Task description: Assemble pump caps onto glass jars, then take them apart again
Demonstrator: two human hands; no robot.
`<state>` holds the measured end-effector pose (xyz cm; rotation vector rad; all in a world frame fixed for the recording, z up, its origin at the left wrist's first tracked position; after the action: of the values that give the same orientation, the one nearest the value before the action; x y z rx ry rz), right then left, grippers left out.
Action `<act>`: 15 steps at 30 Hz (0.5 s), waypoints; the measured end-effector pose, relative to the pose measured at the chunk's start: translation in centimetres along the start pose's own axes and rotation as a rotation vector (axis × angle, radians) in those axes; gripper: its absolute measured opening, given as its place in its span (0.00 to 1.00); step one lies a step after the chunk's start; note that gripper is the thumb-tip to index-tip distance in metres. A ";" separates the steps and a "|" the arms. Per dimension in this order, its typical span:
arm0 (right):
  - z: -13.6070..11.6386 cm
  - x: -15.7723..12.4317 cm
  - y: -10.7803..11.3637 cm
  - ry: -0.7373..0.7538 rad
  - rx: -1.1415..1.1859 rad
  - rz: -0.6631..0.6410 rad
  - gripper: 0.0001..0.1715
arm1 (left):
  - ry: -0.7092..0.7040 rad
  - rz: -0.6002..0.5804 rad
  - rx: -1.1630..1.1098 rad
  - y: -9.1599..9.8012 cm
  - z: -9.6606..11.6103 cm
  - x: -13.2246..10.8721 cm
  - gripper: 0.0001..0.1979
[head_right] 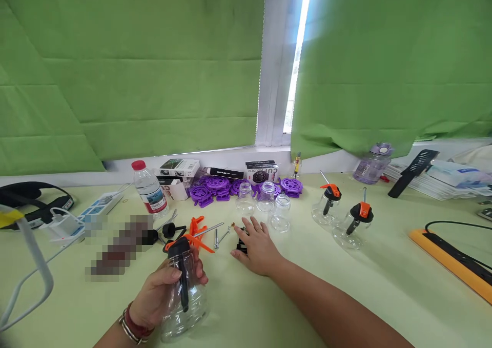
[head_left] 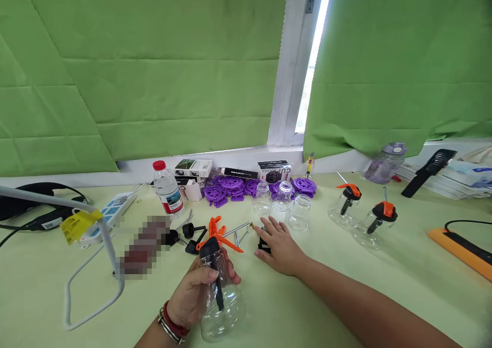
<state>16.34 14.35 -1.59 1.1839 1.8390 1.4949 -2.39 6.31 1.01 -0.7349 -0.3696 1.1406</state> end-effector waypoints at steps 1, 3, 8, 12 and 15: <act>0.1 0.3 -0.2 -0.006 -0.006 -0.012 0.38 | -0.005 0.003 0.003 0.0 0.0 0.0 0.15; 0.4 0.8 -0.5 -0.004 -0.005 -0.034 0.36 | -0.016 0.007 0.007 0.0 0.2 -0.1 0.15; 1.5 0.9 -0.1 0.105 0.046 -0.072 0.34 | -0.007 0.002 0.021 -0.3 0.3 0.0 0.16; 2.2 0.6 0.6 0.234 0.101 -0.100 0.33 | -0.009 -0.002 0.019 -0.3 0.3 0.2 0.16; 2.4 0.5 1.0 0.330 0.130 -0.125 0.32 | -0.009 0.000 0.017 -0.2 0.2 0.1 0.15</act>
<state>18.32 16.11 -1.25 0.8980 2.2126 1.5940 -2.39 6.46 1.29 -0.7157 -0.3668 1.1462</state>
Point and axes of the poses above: each hand's wrist, its own x-axis towards the middle knuckle, its own y-axis out of the back of the hand, z = x × y, the point moved 6 cm from there along x, towards the middle knuckle, and after that the axes turned 1 degree about z, right-handed, at the moved point
